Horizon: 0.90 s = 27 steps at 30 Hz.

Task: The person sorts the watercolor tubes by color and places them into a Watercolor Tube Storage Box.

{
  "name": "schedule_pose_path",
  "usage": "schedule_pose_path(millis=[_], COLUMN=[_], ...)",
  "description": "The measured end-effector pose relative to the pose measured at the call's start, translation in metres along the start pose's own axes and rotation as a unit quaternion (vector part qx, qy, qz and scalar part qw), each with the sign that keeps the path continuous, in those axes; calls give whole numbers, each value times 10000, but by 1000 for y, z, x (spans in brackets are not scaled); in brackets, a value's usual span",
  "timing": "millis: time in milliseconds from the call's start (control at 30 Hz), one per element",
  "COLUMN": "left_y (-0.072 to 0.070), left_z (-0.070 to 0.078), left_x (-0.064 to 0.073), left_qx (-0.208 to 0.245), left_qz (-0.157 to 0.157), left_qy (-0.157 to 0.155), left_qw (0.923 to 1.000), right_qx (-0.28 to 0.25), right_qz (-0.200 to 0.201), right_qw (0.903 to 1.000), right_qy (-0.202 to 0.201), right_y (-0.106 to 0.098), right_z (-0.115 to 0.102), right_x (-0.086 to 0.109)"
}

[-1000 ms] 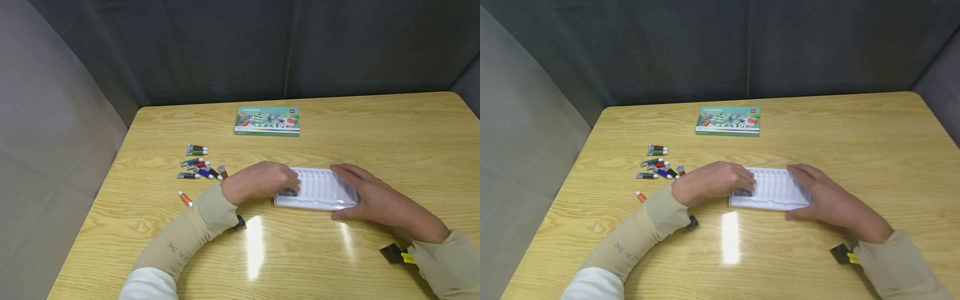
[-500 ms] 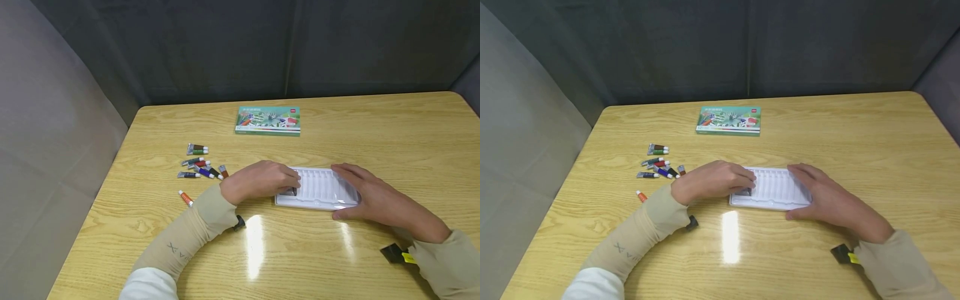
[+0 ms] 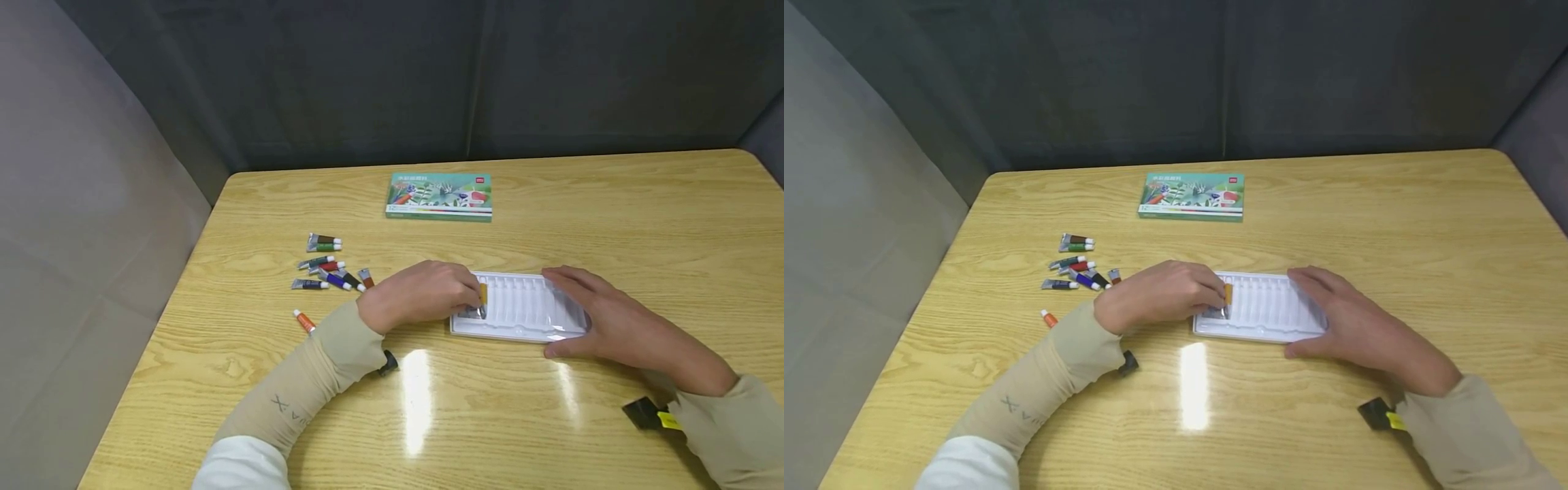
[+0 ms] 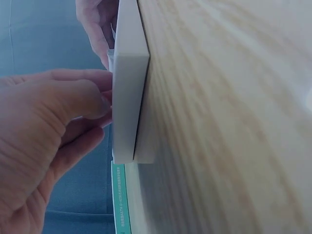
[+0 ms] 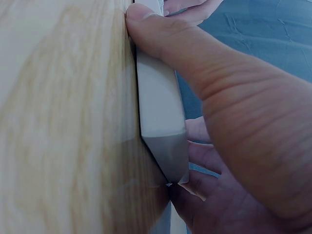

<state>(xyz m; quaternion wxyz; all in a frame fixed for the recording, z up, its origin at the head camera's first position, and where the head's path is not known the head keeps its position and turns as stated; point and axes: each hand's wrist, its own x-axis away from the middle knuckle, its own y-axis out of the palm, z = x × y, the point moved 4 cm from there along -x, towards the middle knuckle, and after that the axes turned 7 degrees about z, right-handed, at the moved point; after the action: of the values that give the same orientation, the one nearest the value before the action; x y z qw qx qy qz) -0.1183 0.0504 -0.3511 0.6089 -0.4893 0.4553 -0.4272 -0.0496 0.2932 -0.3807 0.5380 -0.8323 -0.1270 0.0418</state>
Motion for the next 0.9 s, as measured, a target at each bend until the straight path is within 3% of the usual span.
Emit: schedule_pose_path(millis=[500, 900], left_y=[1, -1], left_z=[-1, -2], left_x=[4, 9], left_qx=[-413, -251], left_qz=[75, 87], left_qy=[144, 50], left_qw=[9990, 9996], right_qx=[-13, -8], right_qz=[78, 32], right_qw=[9999, 10000], right_qy=[-102, -50], right_y=[-1, 0], right_z=[-2, 0], right_x=[-1, 0])
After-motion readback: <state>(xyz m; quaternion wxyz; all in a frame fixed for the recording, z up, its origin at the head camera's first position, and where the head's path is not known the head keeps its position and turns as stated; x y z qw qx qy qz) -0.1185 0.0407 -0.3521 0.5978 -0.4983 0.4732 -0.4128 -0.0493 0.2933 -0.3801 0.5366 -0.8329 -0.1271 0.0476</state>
